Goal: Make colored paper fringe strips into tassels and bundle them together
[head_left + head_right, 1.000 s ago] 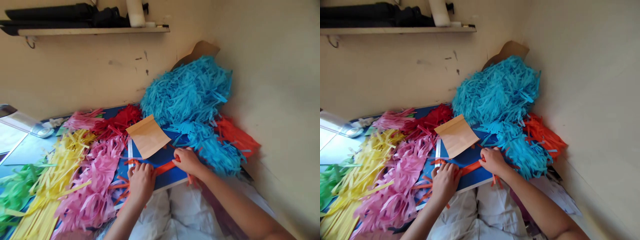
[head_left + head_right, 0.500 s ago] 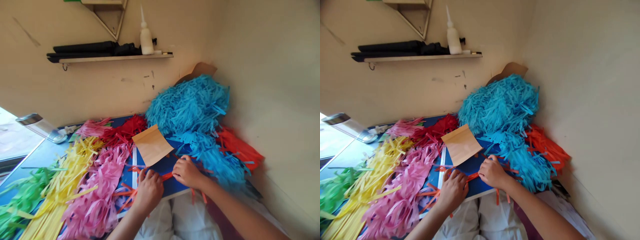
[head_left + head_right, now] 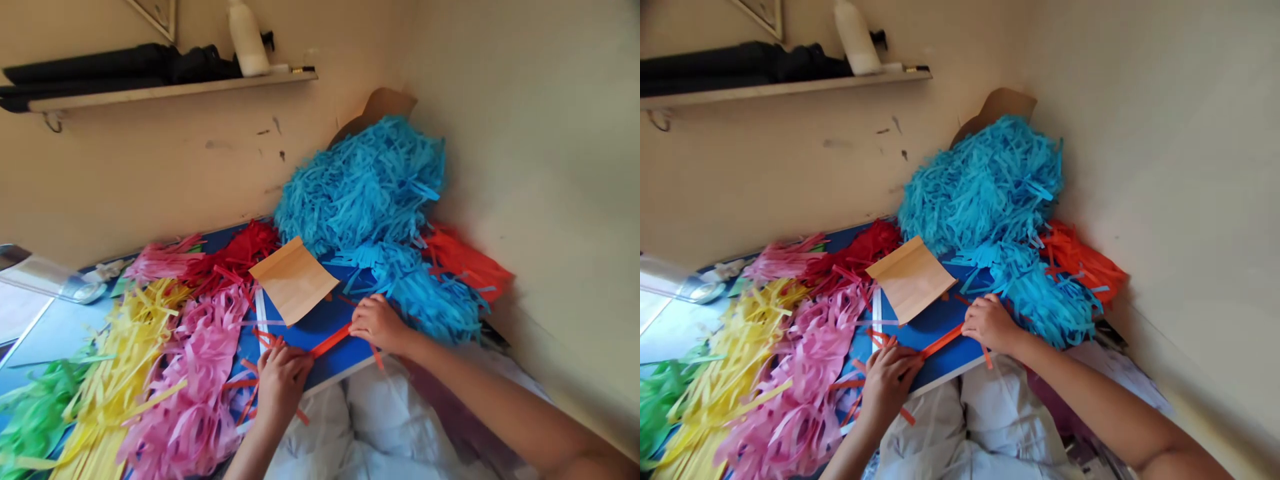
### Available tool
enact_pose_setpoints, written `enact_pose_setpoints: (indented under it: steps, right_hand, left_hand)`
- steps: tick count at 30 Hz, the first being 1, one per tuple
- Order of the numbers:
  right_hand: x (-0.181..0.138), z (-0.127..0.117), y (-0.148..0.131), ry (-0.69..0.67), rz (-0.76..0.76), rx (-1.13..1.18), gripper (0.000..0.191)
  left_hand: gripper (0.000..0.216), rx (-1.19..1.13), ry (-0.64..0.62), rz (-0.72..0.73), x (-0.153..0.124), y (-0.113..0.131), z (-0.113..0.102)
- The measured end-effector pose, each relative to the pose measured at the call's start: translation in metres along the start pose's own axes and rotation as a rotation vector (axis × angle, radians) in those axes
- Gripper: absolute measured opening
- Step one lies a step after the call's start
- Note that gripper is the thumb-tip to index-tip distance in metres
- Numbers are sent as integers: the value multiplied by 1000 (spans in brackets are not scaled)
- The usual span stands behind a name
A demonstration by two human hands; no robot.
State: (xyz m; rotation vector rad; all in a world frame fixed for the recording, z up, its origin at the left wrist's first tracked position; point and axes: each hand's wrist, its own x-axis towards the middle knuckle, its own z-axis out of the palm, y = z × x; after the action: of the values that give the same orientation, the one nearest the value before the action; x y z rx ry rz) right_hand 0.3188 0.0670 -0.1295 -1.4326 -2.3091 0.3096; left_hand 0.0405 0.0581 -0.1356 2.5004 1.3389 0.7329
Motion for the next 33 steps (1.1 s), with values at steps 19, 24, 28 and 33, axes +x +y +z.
enact_pose_setpoints:
  steps: [19, 24, 28, 33]
  right_hand:
    - [26, -13, -9, -106, 200, -31, 8]
    - [20, -18, -21, -98, -191, -149, 4]
    - [23, -9, -23, -61, -384, -267, 10]
    - [32, -1, -22, -61, -371, -264, 18]
  left_hand:
    - [11, 221, -101, -150, 18, 23, -10]
    - [29, 302, -95, 95, 15, 32, -11]
    - [17, 302, -37, 128, 18, 33, -3]
    - [2, 295, 55, 131, 23, 31, 6]
